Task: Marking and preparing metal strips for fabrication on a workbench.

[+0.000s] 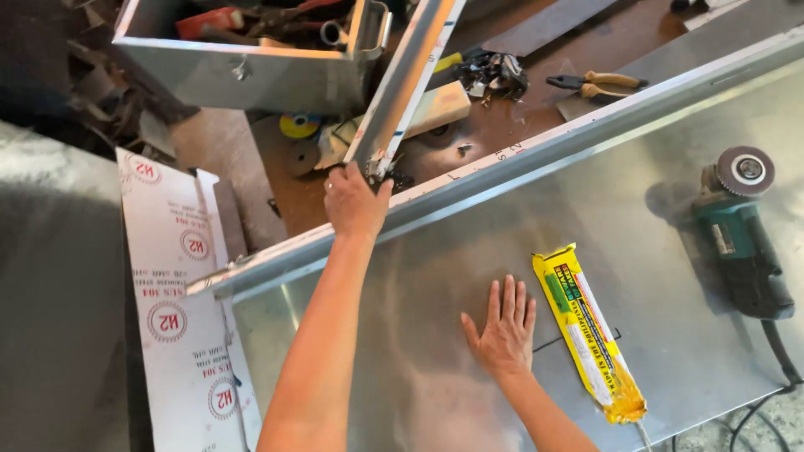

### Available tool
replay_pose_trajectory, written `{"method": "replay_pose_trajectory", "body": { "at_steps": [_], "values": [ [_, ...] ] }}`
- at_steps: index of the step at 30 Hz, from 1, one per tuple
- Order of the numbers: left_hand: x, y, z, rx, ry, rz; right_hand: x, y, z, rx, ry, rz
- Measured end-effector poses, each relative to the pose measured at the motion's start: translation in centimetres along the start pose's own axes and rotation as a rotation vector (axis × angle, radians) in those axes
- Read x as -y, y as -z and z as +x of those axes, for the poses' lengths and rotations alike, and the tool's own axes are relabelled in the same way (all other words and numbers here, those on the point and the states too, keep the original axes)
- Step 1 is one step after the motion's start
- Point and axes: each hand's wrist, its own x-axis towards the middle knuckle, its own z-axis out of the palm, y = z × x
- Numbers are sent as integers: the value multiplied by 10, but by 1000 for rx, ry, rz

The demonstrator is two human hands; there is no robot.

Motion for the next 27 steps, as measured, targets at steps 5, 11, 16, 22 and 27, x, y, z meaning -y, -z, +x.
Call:
{"method": "replay_pose_trajectory", "body": {
  "at_steps": [5,11,16,22,27],
  "values": [
    [-20,-56,86,12,-22,133,3,0,5,-23,-38,-10],
    [-40,-62,125,316,106,228,5,2,13,6,-20,35],
    [-41,-52,122,281,113,-112,8,4,14,45,-32,17],
    [-73,-6,95,198,94,-271,7,4,14,38,-25,31],
    [-97,43,29,131,-84,-319,-3,8,10,72,-20,52]
  ]
}}
